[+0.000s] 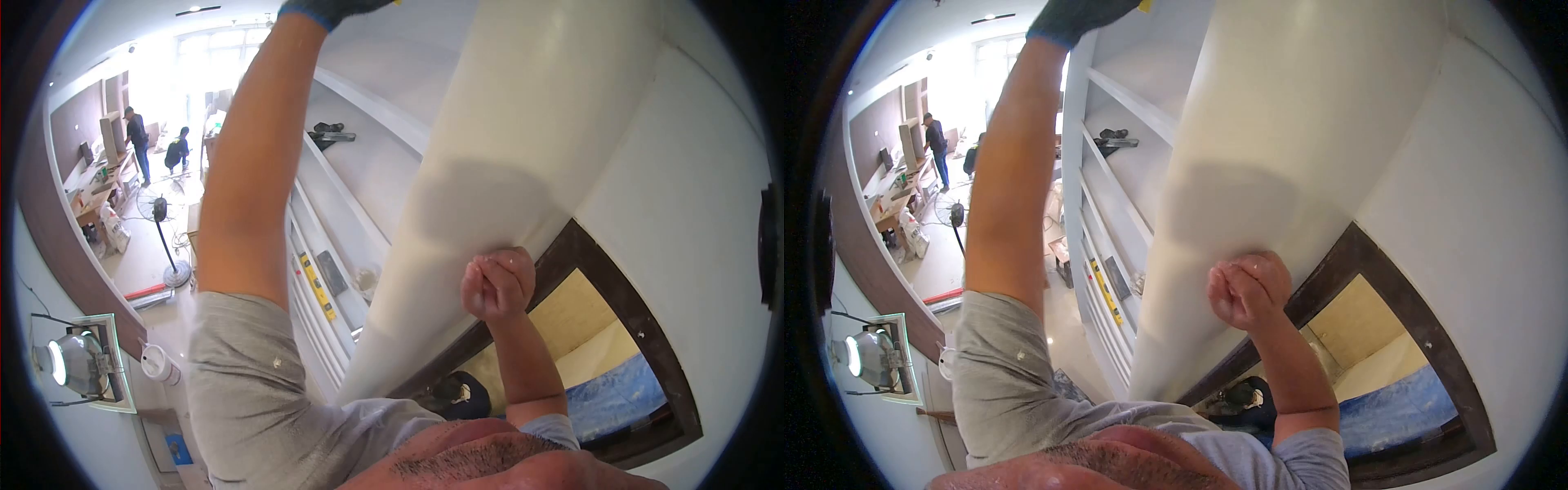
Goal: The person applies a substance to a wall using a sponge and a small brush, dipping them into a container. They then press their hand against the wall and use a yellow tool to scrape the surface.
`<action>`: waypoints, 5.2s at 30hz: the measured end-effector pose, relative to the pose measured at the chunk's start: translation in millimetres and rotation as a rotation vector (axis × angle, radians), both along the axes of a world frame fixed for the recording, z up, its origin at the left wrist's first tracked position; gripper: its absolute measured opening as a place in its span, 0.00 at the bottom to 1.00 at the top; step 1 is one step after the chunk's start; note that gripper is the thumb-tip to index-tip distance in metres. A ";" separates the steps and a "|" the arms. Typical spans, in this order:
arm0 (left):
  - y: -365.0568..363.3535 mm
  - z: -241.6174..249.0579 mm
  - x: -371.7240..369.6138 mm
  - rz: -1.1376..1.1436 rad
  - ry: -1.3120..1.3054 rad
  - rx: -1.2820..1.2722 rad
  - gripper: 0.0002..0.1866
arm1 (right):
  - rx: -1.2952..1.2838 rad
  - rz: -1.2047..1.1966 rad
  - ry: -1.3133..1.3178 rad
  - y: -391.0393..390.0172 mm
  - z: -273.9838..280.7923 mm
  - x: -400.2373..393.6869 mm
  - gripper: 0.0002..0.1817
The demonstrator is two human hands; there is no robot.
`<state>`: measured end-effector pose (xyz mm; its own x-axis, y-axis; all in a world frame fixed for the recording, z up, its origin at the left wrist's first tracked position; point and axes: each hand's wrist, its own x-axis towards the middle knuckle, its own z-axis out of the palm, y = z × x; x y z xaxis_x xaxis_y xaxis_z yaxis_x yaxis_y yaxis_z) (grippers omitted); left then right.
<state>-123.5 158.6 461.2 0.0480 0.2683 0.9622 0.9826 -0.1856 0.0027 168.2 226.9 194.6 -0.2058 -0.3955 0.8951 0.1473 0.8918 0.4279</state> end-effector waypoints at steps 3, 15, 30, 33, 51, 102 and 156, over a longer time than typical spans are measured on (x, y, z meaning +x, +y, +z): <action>-13.7 -44.4 22.5 -0.212 -0.129 0.240 0.10 | 0.010 0.000 0.012 1.4 -1.7 -1.1 0.10; 29.9 -92.8 75.1 -0.423 -0.070 0.502 0.14 | -0.001 -0.017 0.030 3.8 -6.7 -0.6 0.10; 21.3 -76.5 81.8 -0.389 0.059 0.476 0.22 | -0.008 -0.011 0.040 2.0 -4.4 -4.9 0.07; 20.8 -73.7 79.7 -0.402 0.066 0.447 0.23 | -0.004 -0.008 0.043 1.5 -3.6 -4.6 0.07; 33.9 -88.7 65.3 -0.477 -0.131 0.508 0.24 | 0.003 0.005 0.035 1.7 -4.1 -3.3 0.08; 27.2 -76.7 105.7 0.115 0.044 0.510 0.14 | -0.010 0.221 0.135 4.6 0.9 -4.9 0.11; 19.9 -387.3 128.8 -0.766 -0.317 0.405 0.20 | -0.056 -0.250 0.130 -4.7 -9.9 -7.5 0.17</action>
<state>5.3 178.6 73.8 -0.2081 -0.0881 0.9741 0.5553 -0.8305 0.0435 160.6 222.2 184.7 -0.1729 -0.2957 0.9395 0.4156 0.8429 0.3418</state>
